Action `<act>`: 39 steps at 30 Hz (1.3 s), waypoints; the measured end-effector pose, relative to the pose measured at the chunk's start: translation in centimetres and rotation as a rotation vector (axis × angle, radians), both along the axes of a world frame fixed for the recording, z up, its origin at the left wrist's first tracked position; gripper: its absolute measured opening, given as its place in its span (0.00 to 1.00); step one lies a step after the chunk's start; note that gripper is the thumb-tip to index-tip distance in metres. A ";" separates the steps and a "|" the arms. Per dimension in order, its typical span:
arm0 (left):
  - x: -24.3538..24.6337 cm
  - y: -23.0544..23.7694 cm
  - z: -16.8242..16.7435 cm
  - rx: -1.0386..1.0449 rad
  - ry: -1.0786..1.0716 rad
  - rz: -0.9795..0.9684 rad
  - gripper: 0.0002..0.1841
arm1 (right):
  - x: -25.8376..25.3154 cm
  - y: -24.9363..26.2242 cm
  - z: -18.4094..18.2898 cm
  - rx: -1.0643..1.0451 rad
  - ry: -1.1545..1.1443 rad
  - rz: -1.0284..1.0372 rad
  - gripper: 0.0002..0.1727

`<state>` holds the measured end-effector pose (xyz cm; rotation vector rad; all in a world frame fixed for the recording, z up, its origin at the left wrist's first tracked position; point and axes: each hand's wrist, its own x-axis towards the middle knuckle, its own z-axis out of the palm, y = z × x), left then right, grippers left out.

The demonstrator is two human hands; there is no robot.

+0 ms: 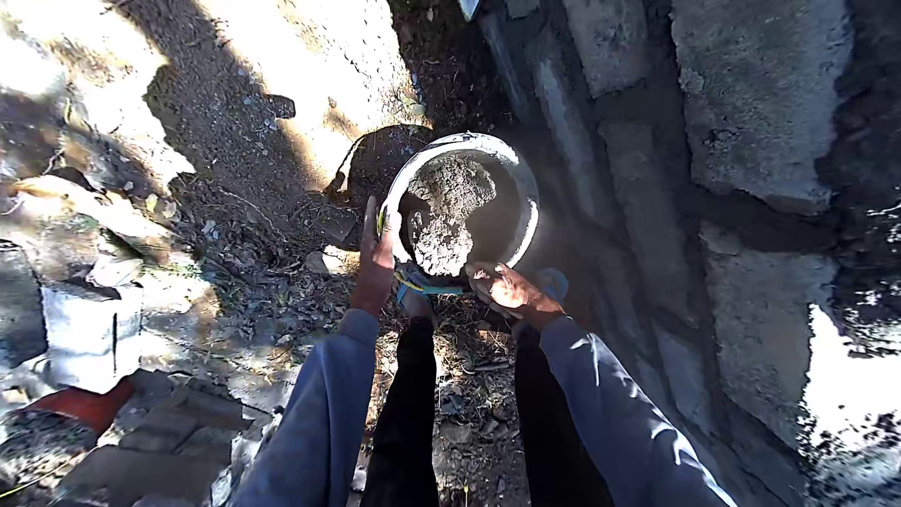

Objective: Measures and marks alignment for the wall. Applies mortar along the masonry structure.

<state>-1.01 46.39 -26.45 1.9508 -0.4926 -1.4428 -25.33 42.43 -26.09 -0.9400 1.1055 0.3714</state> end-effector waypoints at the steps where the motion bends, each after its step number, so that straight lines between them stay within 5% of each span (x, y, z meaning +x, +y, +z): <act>1: -0.2 0.3 0.5 -0.018 -0.040 0.014 0.37 | -0.4 -0.1 0.8 -0.010 -0.003 -0.015 0.18; 8: -3.8 1.0 7.7 -0.104 -0.109 0.132 0.41 | -2.9 -1.7 10.0 -0.130 0.046 0.102 0.22; 17: -11.7 -0.9 19.0 -0.230 0.230 0.453 0.34 | -9.1 -3.6 27.2 0.028 -0.122 -0.161 0.19; 21: -18.8 -2.5 24.5 -0.057 0.133 0.589 0.29 | -14.9 -3.6 34.3 0.020 -0.199 -0.265 0.17; 27: -32.3 -3.6 28.6 -0.020 0.288 0.271 0.27 | -27.1 -2.9 43.1 -0.148 -0.110 -0.364 0.18; 32: -42.4 -6.8 26.7 0.057 0.230 0.427 0.32 | -34.9 -1.3 42.0 -0.494 0.214 -0.281 0.25; 36: -46.2 -8.2 26.7 -0.057 0.383 0.470 0.34 | -34.3 -0.8 36.8 -0.625 0.697 -0.013 0.33; 39: -47.4 -8.9 27.3 0.001 0.370 0.493 0.34 | -34.5 0.8 33.2 -0.777 0.791 0.010 0.32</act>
